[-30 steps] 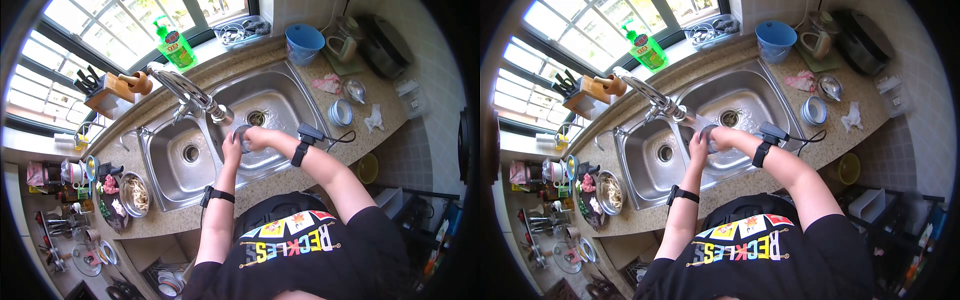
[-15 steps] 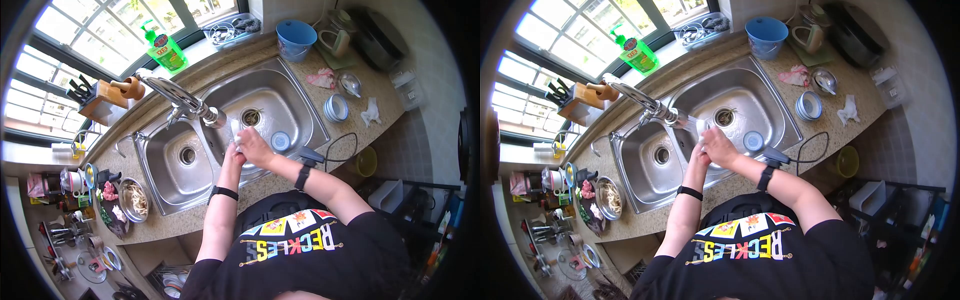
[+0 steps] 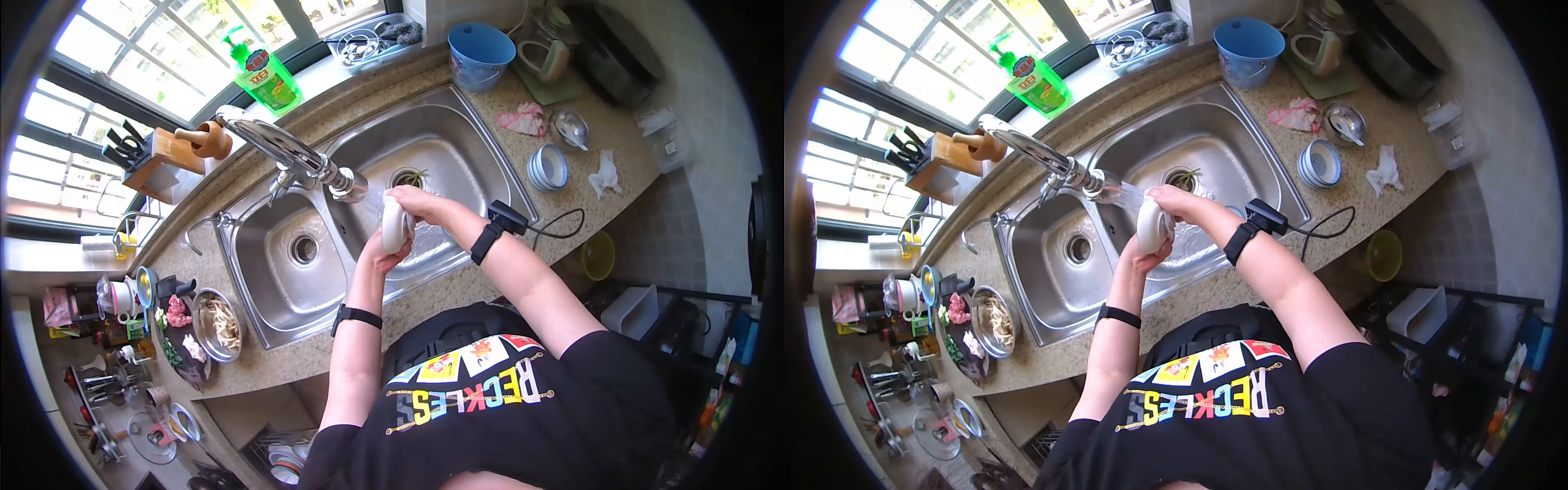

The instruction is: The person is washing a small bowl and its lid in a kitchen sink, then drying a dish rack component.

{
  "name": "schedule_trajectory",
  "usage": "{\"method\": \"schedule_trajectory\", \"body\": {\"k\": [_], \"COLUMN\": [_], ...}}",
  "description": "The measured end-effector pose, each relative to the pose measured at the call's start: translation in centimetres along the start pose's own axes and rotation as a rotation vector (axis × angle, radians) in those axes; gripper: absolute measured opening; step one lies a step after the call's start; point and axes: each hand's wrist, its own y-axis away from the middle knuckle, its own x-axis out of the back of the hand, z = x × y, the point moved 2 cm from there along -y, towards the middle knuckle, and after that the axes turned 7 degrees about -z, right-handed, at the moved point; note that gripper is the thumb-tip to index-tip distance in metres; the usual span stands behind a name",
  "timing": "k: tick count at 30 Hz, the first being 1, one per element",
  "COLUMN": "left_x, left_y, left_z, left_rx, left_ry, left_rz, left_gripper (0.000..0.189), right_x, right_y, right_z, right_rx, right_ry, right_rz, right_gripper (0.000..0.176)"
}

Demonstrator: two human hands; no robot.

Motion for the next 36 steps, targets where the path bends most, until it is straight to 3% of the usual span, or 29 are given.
{"method": "schedule_trajectory", "body": {"k": [4,5,6,7,8,10,12,13,14,15,17,22,24,25,27,28,30,32,34,35,36], "left_x": [0.5,0.5,0.7,0.8,1.1,2.2,3.9,4.1,4.1,5.2,4.1,-1.6,-2.9,-2.0,0.1,0.6,1.0,1.4,0.9,0.7,-0.3], "left_y": [-1.1,-1.3,-1.5,-1.7,-2.1,-3.3,-3.5,-3.4,-3.1,-3.0,-2.8,-1.8,-1.6,-1.7,-1.6,-1.9,-2.5,-2.5,-2.9,-3.6,-3.5], "left_z": [-0.2,-0.1,0.0,0.2,0.2,0.2,0.3,0.9,1.3,1.2,1.5,2.5,2.5,2.3,1.3,1.2,0.9,1.3,2.3,2.4,2.6], "left_rx": [-0.037,-0.051,-0.066,-0.128,-0.127,-0.184,-0.196,-0.256,-0.314,-0.285,-0.241,-0.189,-0.196,-0.195,-0.146,-0.149,-0.085,-0.138,-0.133,-0.263,-0.261], "left_ry": [0.182,0.244,0.307,0.345,0.345,0.373,0.351,0.334,0.316,0.376,0.400,0.411,0.427,0.428,0.487,0.489,0.499,0.437,0.429,0.358,0.356], "left_rz": [0.222,0.210,0.199,0.079,0.083,0.261,0.160,-0.052,-0.262,-0.077,0.057,0.139,0.199,0.193,-0.184,-0.182,-0.096,0.014,-0.064,0.089,0.089], "left_gripper": [0.013,0.015,0.018,0.019,0.019,0.022,0.023,0.023,0.022,0.022,0.020,0.017,0.016,0.016,0.013,0.013,0.012,0.013,0.016,0.016,0.016], "right_x": [0.1,0.1,-0.4,-0.8,-1.3,-2.3,-3.7,-4.6,-5.0,-5.5,-5.7,-3.5,-2.9,-2.5,-1.1,-0.3,0.3,0.5,0.6,0.4,0.1], "right_y": [-1.0,-3.9,-3.5,-2.3,-1.0,0.7,2.1,2.5,2.6,3.2,4.3,2.6,2.1,2.2,1.5,0.8,0.0,-0.4,-0.7,-1.1,-0.9], "right_z": [2.7,5.7,5.5,4.6,3.6,2.6,2.5,2.8,3.0,2.5,0.6,-2.2,-2.2,-2.0,-0.6,0.5,1.4,1.6,1.4,1.3,0.7], "right_rx": [0.097,0.237,0.238,0.265,0.288,0.210,0.402,0.538,0.537,0.551,0.564,0.602,0.554,0.491,0.423,0.355,0.448,0.492,0.514,0.553,0.591], "right_ry": [-0.132,-0.073,-0.072,0.147,0.365,0.374,0.462,0.476,0.475,0.558,0.723,0.757,0.903,0.892,0.772,0.646,0.553,-0.009,0.017,0.152,0.288], "right_rz": [0.036,0.306,0.305,0.446,0.584,0.530,0.545,0.546,0.547,0.584,0.641,0.614,0.529,0.522,0.533,0.541,0.544,0.384,0.381,0.436,0.491], "right_gripper": [0.025,0.029,0.029,0.032,0.037,0.034,0.031,0.029,0.029,0.029,0.026,0.019,0.023,0.024,0.024,0.023,0.024,0.020,0.022,0.021,0.021]}}
